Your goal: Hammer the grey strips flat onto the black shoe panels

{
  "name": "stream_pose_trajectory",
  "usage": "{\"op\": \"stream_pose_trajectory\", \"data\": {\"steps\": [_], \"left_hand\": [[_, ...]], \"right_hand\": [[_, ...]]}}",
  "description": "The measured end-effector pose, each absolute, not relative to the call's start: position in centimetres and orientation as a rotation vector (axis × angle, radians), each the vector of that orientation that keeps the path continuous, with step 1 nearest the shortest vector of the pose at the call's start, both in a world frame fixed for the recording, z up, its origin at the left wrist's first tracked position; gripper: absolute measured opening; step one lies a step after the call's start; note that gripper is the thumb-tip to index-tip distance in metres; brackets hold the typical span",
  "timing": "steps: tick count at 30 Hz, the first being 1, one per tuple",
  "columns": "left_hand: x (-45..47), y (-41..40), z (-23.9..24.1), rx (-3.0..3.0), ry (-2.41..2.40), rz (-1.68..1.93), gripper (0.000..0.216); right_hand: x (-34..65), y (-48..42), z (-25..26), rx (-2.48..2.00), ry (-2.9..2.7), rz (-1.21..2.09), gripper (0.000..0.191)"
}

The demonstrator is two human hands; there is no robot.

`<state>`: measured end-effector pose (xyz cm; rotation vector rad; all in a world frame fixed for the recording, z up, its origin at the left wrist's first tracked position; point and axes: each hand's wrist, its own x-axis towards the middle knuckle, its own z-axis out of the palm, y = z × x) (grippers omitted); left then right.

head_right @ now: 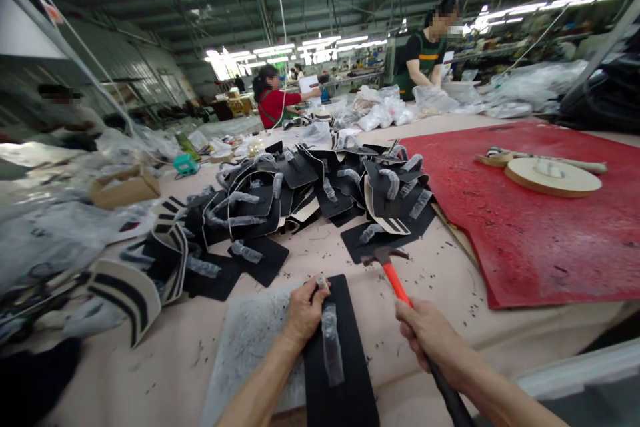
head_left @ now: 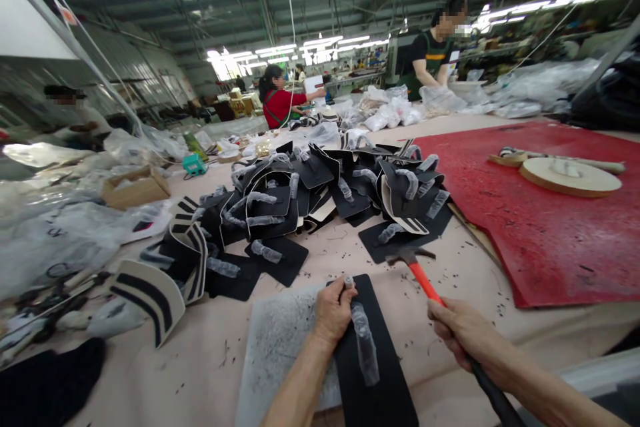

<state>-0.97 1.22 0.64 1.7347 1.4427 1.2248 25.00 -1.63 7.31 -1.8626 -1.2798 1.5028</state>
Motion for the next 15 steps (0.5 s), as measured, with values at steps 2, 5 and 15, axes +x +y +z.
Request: {"op": "stream_pose_trajectory", "data": {"steps": [2,5,15], "left_hand": [[-0.9,1.3,0.6,1.741,1.427,1.237,0.018],[-0.9,1.3,0.4,1.769,1.429,1.240,0.017],[-1.0,1.5,0.0,1.766,1.468,1.179,0.016]], "right_hand": [[23.5,-1.4,9.1,-1.767,-1.509,1.180,0.041],[22.0,-1.0,10.5,-1.616,-1.929,0.665,0.039],[20.4,0.2,17.5,-1.418,-1.838,0.298,0.034]]}}
